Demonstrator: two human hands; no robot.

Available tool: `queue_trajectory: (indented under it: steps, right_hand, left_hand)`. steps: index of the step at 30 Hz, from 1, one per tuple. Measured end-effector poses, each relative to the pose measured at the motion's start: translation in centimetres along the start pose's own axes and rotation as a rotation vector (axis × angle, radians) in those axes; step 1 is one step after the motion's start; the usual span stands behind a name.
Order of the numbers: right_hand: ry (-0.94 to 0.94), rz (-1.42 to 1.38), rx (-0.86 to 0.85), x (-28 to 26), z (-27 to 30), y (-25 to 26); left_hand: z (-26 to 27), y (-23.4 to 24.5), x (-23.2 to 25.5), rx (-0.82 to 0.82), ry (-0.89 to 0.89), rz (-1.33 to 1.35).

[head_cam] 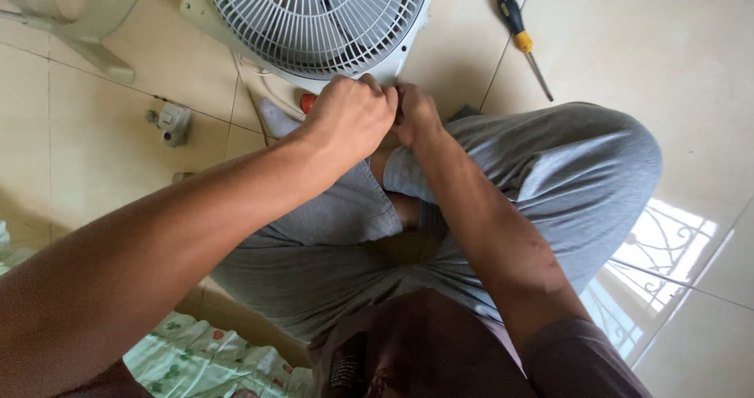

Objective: The person sits on the floor and uses a screwdriver to remove screws from the back and front of a white electric fan. They detach the rear control panel and then the front grille, exposing the fan blades. The person continues to unscrew and remove components from the fan housing.

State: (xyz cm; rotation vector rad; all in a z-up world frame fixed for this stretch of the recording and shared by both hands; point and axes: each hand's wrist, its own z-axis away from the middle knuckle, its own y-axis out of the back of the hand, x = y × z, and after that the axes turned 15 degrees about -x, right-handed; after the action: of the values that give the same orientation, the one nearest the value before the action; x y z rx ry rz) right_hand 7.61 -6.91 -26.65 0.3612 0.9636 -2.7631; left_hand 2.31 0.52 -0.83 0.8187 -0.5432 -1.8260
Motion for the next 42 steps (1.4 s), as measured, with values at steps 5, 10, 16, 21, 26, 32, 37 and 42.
queue_trajectory:
  steps: [5,10,16,21,26,32,37,42]
  right_hand:
    - [0.001,0.057,-0.018,-1.0,1.4,-1.1]
    - [0.094,0.109,-0.083,-0.7,4.3,-2.1]
    - [0.092,0.093,-0.095,-0.8,4.4,-2.1]
    - [0.322,0.472,0.123,-0.5,5.4,-2.9]
    - [1.069,1.105,-0.214,0.3,10.9,-3.9]
    - [1.039,1.265,-0.306,-1.3,13.6,-5.3]
    - [0.902,1.319,-0.247,-1.7,13.4,-4.8]
    - [0.858,1.373,-0.374,-1.9,14.1,-5.0]
  left_hand:
    - [0.3,1.6,-0.6,-0.293,0.143,0.311]
    - [-0.6,1.5,0.7,-0.433,0.280,0.465]
    - [-0.2,-1.0,1.0,0.019,0.130,0.033]
    - [-1.1,-1.7,1.2,-0.102,0.055,0.192]
    - [-1.8,-1.6,-0.2,-0.272,0.315,0.698]
    - [0.7,-0.3,0.6,-0.109,0.261,0.412]
    - [1.3,-3.0,2.0,-0.102,0.057,-0.115]
    - [-0.3,-4.7,0.3,-0.151,0.263,0.581]
